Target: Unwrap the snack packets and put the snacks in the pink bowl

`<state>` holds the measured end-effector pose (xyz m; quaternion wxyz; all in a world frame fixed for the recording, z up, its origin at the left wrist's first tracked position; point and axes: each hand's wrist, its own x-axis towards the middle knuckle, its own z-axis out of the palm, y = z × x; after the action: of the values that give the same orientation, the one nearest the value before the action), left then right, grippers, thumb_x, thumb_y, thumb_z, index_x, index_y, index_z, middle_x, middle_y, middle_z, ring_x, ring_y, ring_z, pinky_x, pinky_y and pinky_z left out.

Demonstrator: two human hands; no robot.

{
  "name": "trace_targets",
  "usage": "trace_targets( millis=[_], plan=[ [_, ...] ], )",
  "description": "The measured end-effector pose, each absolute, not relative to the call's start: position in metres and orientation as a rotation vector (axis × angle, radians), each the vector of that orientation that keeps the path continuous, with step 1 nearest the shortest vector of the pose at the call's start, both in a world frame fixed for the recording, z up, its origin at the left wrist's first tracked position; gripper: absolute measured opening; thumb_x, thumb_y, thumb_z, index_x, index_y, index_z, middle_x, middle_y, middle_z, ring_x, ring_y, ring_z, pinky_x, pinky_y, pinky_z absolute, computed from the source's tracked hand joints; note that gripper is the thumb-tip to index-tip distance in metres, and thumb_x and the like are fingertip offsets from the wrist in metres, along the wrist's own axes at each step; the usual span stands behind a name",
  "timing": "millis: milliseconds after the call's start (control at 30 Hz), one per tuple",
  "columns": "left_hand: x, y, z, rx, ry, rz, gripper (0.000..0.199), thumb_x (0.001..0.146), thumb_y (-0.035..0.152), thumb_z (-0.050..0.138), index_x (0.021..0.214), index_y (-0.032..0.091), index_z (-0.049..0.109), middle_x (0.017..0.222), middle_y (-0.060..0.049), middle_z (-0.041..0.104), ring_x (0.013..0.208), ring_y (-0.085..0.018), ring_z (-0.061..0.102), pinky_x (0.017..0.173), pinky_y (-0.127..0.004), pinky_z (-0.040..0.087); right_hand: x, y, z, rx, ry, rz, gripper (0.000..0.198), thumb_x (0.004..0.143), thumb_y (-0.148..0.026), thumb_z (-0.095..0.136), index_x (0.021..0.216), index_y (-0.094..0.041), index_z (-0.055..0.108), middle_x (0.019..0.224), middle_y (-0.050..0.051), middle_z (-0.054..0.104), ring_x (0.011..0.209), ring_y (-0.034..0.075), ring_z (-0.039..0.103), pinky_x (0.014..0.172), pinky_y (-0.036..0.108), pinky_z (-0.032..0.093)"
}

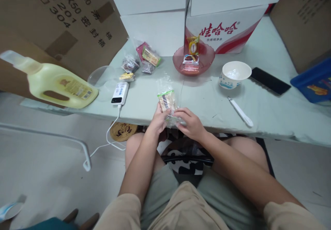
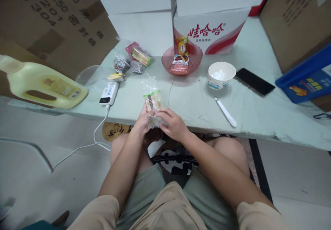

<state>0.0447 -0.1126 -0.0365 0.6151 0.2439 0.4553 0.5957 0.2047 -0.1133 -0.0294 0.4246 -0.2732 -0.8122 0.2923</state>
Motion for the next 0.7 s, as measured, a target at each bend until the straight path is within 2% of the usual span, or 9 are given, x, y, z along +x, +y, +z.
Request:
trace_targets(
  millis=[100, 200, 300, 400, 567, 700],
  plan=[
    [0.049, -0.117, -0.037, 0.622, 1.025, 1.353, 0.068, 0.057, 0.019, 0.084, 0.114, 0.027, 0.048, 0.095, 0.002, 0.067, 0.077, -0.012, 0.065, 0.073, -0.024, 0.050, 0.203, -0.113, -0.029, -0.679, -1.958, 0.796, 0.013, 0.086, -0.019, 0.049, 0.087, -0.024, 0.061, 0.100, 0.006, 0.066, 0.094, 0.019, 0.064, 0.085, 0.035, 0.052],
    [0.053, -0.120, -0.036, 0.614, 0.992, 1.320, 0.072, 0.055, 0.015, 0.085, 0.114, 0.029, 0.045, 0.096, 0.002, 0.067, 0.080, -0.013, 0.066, 0.075, -0.026, 0.050, 0.204, -0.112, -0.028, -0.777, -1.815, 0.890, 0.008, 0.080, -0.019, 0.051, 0.080, -0.023, 0.059, 0.088, 0.004, 0.066, 0.085, 0.019, 0.063, 0.079, 0.033, 0.051],
    [0.053, -0.119, -0.034, 0.552, 0.977, 1.350, 0.072, 0.056, 0.015, 0.084, 0.115, 0.029, 0.045, 0.102, 0.000, 0.068, 0.089, -0.017, 0.067, 0.081, -0.030, 0.051, 0.205, -0.109, -0.029, -1.006, -1.653, 0.978, 0.005, 0.076, -0.025, 0.054, 0.076, -0.022, 0.058, 0.077, 0.001, 0.063, 0.074, 0.018, 0.060, 0.072, 0.032, 0.049],
    [0.051, -0.117, -0.031, 0.481, 0.945, 1.430, 0.070, 0.058, 0.017, 0.081, 0.118, 0.030, 0.048, 0.105, -0.001, 0.068, 0.097, -0.020, 0.066, 0.088, -0.034, 0.050, 0.205, -0.105, -0.031, -1.137, -1.486, 1.113, 0.012, 0.074, -0.033, 0.057, 0.074, -0.021, 0.057, 0.072, 0.000, 0.060, 0.067, 0.016, 0.056, 0.066, 0.030, 0.046],
    [0.046, -0.114, -0.029, 0.425, 0.901, 1.444, 0.061, 0.060, 0.020, 0.077, 0.115, 0.026, 0.052, 0.101, -0.001, 0.069, 0.097, -0.021, 0.066, 0.088, -0.035, 0.050, 0.201, -0.102, -0.036, -1.124, -1.353, 1.298, 0.015, 0.071, -0.036, 0.058, 0.073, -0.022, 0.055, 0.067, -0.002, 0.056, 0.062, 0.015, 0.051, 0.060, 0.027, 0.043],
    [0.047, -0.113, -0.033, 0.466, 0.970, 1.432, 0.058, 0.059, 0.022, 0.079, 0.109, 0.026, 0.050, 0.098, 0.000, 0.067, 0.091, -0.019, 0.066, 0.083, -0.032, 0.051, 0.201, -0.104, -0.034, -1.103, -1.432, 1.225, 0.012, 0.072, -0.033, 0.057, 0.073, -0.022, 0.055, 0.068, -0.002, 0.055, 0.062, 0.014, 0.050, 0.061, 0.028, 0.042]
  ],
)
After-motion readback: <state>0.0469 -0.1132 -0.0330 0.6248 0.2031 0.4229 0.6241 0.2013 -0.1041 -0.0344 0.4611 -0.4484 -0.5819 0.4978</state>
